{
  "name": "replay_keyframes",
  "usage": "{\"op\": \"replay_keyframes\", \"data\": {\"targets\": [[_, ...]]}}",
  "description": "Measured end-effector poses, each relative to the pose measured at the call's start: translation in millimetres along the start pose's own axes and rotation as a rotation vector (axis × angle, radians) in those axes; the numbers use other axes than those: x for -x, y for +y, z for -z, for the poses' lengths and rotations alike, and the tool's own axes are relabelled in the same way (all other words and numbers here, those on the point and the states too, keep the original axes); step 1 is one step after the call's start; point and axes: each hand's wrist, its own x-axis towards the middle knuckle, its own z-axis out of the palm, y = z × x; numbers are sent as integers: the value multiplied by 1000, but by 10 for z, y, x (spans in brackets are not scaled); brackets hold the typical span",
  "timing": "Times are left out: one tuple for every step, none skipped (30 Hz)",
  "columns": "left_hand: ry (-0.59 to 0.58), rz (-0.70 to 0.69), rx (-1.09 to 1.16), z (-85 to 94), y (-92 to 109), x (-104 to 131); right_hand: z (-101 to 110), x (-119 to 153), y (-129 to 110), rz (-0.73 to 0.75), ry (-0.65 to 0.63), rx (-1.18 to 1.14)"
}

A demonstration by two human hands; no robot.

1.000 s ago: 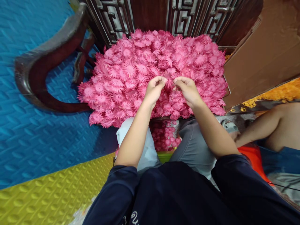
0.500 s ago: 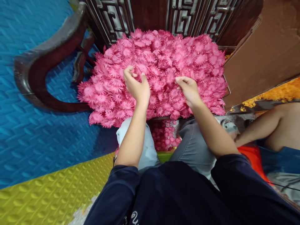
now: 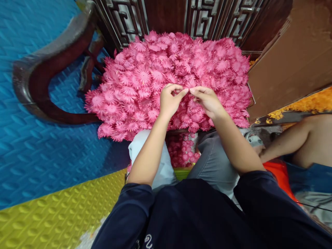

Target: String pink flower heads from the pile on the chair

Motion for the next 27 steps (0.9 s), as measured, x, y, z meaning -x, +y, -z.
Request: {"op": "replay_keyframes", "data": {"targets": [[-10,6,8,6,1,-5,4,1,-1,1,-8,2],[-22,7,18,10,4,-8,8,1,-1,1,-10,4],[-31,7,32,12,7,-10,12,1,0,0,-11,2],[-40,6,50,11,9,-10,17,0,1,-3,-12,-3],[-53,7,72,10,9,-10,21,-1,4,-8,-12,-11],[-67,8,95,7,6,-10,26,-3,8,-13,-12,-18],[-83,9,117,4,0,-10,30,-5,12,-16,-13,-20],[-97,8,137,1,-9,-11,33,-7,17,-17,-15,-17],[-104,7,150,-1,-19,-13,35,-8,21,-16,-20,-9],[-103,6,156,-3,-28,-15,35,-8,24,-11,-24,0],[-99,7,158,-3,-34,-16,33,-8,25,-6,-29,7],[-94,13,160,-3,-37,-18,31,-6,24,0,-32,7],[-90,26,166,-2,-34,-19,27,-4,21,5,-33,0],[-89,45,179,-1,-26,-19,23,-2,15,8,-33,-15],[-90,68,199,1,-14,-19,19,1,8,7,-33,-32],[-92,95,227,3,2,-19,16,3,-1,2,-34,-49],[-97,127,261,5,20,-20,12,6,-10,-5,-38,-61],[-103,159,298,7,38,-21,10,9,-18,-14,-44,-66],[-111,190,336,8,54,-22,7,12,-26,-25,-51,-65],[-118,219,372,9,67,-24,3,15,-32,-35,-58,-62],[-123,247,401,8,75,-27,-1,19,-38,-43,-62,-61],[-125,272,424,8,78,-29,-6,22,-42,-48,-64,-67],[-126,295,441,7,77,-30,-11,25,-45,-51,-62,-83],[-125,312,453,6,72,-31,-17,29,-48,-50,-59,-104],[-124,322,461,5,66,-32,-22,31,-50,-45,-57,-122],[-120,322,464,5,59,-31,-27,34,-53,-35,-56,-134],[-113,314,461,5,52,-30,-30,36,-56,-25,-58,-136]]}}
